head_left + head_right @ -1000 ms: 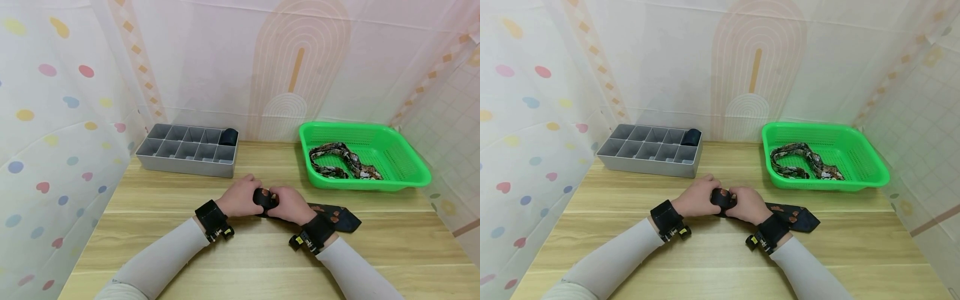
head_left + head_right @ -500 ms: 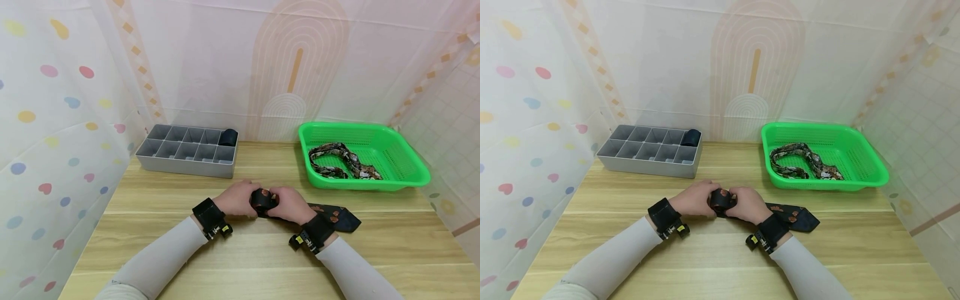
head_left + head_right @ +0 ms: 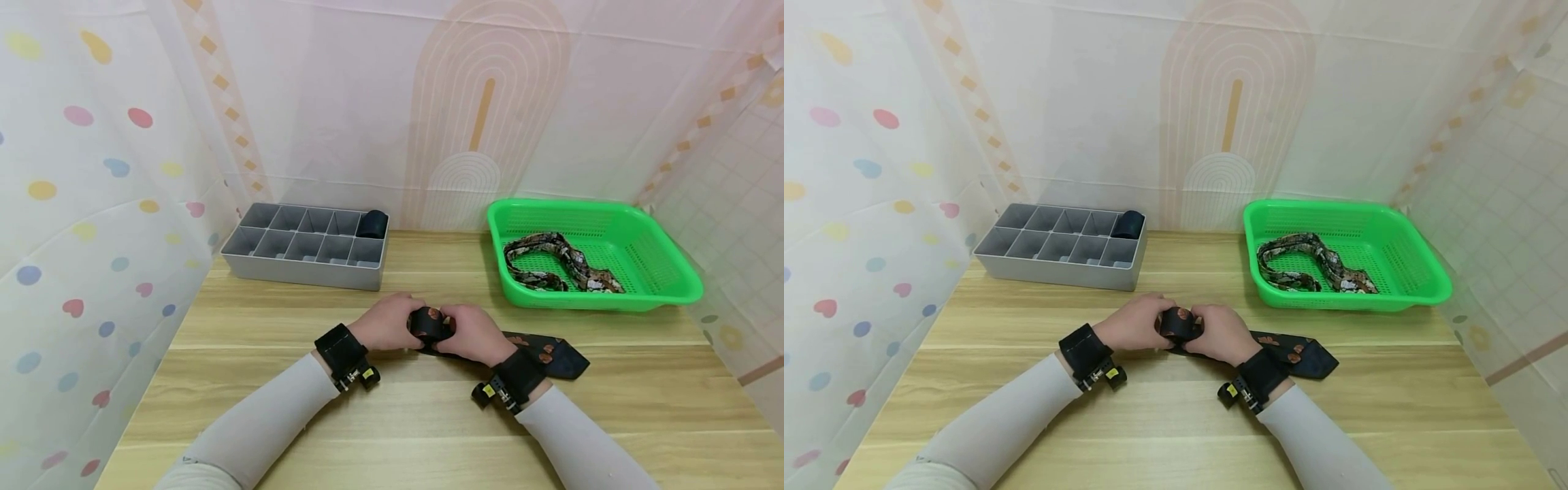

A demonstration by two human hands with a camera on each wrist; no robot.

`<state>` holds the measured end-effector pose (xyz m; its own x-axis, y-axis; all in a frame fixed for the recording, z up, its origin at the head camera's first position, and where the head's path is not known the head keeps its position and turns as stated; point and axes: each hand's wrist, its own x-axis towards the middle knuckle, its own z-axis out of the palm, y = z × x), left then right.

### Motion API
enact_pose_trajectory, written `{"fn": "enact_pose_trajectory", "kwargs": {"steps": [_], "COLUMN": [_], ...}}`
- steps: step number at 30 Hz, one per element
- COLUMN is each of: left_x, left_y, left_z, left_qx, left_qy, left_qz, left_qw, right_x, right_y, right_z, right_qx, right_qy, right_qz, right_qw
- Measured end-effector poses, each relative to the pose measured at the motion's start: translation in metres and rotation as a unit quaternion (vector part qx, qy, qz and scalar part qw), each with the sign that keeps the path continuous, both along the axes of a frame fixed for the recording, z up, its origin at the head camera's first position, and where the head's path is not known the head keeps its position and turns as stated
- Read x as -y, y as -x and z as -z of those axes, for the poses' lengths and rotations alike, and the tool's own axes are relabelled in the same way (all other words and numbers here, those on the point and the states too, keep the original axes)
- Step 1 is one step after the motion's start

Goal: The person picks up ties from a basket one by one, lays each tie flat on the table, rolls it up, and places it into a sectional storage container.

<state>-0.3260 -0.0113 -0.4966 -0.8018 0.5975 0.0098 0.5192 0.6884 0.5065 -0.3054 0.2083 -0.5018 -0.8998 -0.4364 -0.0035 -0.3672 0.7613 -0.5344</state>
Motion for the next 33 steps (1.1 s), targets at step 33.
{"fn": "enact_pose_trajectory", "kwargs": {"steps": [33], "left_x": [-0.002], "left_y": [-0.005], "left_z": [-0.008], "left_qx": [-0.011], "left_qy": [-0.002], "left_qz": [-0.035], "left_qw": [0.9993], "right_x": [-0.003], "right_y": [0.0], "right_z": [-0.007], "right_qx": [-0.058], "right_qy": [0.073], "right_qz": [-0.014], "right_qw": [0.9956]}}
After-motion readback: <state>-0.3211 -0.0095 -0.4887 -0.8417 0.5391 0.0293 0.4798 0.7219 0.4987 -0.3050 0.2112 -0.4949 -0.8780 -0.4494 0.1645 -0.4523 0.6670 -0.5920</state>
